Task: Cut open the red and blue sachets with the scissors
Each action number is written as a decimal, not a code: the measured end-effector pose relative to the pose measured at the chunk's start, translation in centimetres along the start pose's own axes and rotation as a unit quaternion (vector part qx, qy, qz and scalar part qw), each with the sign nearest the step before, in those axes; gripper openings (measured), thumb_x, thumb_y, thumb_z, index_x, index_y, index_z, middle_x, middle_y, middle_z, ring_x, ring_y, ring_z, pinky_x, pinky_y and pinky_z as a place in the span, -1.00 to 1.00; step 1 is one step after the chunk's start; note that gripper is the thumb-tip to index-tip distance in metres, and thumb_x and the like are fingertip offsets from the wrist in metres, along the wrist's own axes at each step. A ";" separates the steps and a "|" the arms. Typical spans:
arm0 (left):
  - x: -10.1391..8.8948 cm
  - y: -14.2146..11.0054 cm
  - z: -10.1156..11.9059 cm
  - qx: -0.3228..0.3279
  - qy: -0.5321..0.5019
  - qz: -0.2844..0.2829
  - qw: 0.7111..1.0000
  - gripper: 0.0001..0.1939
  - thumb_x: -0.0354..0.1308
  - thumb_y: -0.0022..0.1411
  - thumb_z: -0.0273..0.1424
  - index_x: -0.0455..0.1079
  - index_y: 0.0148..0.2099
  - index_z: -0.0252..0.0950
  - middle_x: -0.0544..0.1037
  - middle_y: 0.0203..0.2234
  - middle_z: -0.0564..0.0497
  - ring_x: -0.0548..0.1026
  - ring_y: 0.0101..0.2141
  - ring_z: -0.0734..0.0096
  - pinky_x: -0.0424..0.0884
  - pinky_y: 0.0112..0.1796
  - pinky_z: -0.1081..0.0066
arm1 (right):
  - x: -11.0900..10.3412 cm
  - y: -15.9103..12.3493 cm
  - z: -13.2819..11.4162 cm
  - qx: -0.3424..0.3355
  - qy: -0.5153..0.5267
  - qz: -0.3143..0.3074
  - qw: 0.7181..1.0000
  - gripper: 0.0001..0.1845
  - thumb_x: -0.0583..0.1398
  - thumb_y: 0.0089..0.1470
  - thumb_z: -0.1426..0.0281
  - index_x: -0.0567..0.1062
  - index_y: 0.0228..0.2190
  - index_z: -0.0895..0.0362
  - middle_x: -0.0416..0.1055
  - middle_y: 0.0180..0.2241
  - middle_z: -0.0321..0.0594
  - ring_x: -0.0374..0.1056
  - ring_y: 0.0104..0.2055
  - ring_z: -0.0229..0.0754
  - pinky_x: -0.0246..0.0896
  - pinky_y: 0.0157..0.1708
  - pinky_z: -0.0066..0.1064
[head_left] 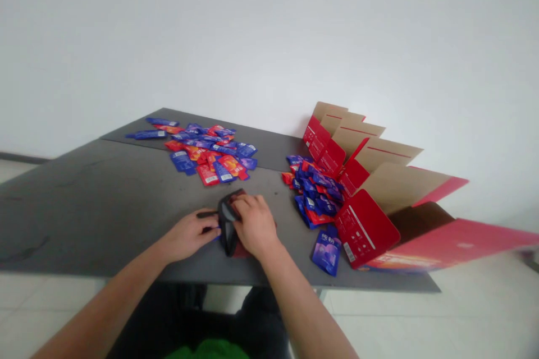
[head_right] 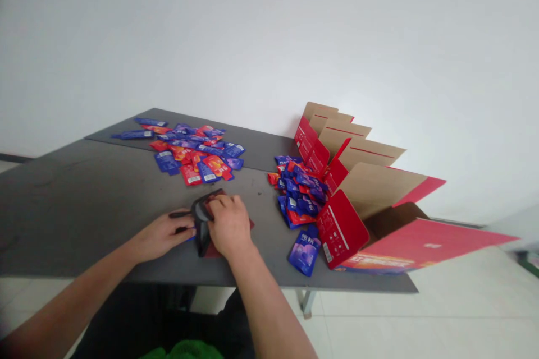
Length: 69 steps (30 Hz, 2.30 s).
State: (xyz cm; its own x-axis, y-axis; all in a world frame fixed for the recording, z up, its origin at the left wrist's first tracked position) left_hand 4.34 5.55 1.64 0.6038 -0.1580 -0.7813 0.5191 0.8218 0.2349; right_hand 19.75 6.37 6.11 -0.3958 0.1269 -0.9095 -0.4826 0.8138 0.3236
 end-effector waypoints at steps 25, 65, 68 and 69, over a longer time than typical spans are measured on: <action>-0.3 0.1 0.6 0.000 -0.001 -0.021 1.000 -0.67 0.07 0.44 -0.23 0.50 -0.34 -0.24 0.61 -0.14 -0.02 0.55 -0.13 0.33 0.43 -0.07 0.40 | -1.2 1.3 7.8 0.150 -0.067 -0.032 0.986 -0.69 0.09 0.30 0.47 0.58 -0.04 0.11 0.50 0.01 -0.04 0.29 -0.02 -0.01 0.15 0.01 -0.21; -1.9 1.1 -0.3 -0.018 0.080 -0.117 0.990 -0.75 0.19 0.33 -0.16 0.53 -0.20 -0.22 0.52 -0.10 -0.05 0.50 -0.07 0.19 0.41 0.00 0.30 | 0.5 -3.0 -1.4 0.195 -0.016 0.017 0.980 -0.79 0.19 0.29 0.24 0.57 -0.17 0.07 0.48 -0.05 -0.08 0.28 0.00 0.04 0.23 -0.13 -0.19; -1.1 1.0 0.6 -0.010 0.061 -0.082 0.995 -0.76 0.19 0.35 -0.18 0.53 -0.16 -0.24 0.53 -0.20 -0.04 0.49 -0.14 0.21 0.41 -0.06 0.31 | 1.3 -3.1 -2.5 0.149 0.001 0.015 0.989 -0.80 0.22 0.27 0.25 0.57 -0.13 0.04 0.48 0.03 -0.13 0.25 0.03 0.02 0.21 -0.07 -0.18; -1.0 0.8 0.6 -0.014 0.059 -0.061 0.996 -0.77 0.18 0.36 -0.19 0.53 -0.17 -0.24 0.53 -0.21 -0.04 0.49 -0.15 0.21 0.41 -0.06 0.31 | 1.5 -3.3 -2.4 0.146 0.001 0.014 0.989 -0.79 0.22 0.27 0.26 0.57 -0.11 0.03 0.47 0.05 -0.15 0.25 0.03 0.01 0.20 -0.06 -0.18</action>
State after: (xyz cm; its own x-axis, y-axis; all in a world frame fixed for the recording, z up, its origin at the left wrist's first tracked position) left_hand 4.52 6.08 2.94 0.4607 -0.1931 -0.8663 0.5666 0.8152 0.1197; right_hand 18.86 2.56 4.30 -0.4081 0.1499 -0.9005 -0.2258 0.9392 0.2587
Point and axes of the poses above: each hand's wrist, its own y-axis towards the middle knuckle, its own x-axis out of the palm, z = x × y, the point moved 7 cm from there along y, towards the middle knuckle
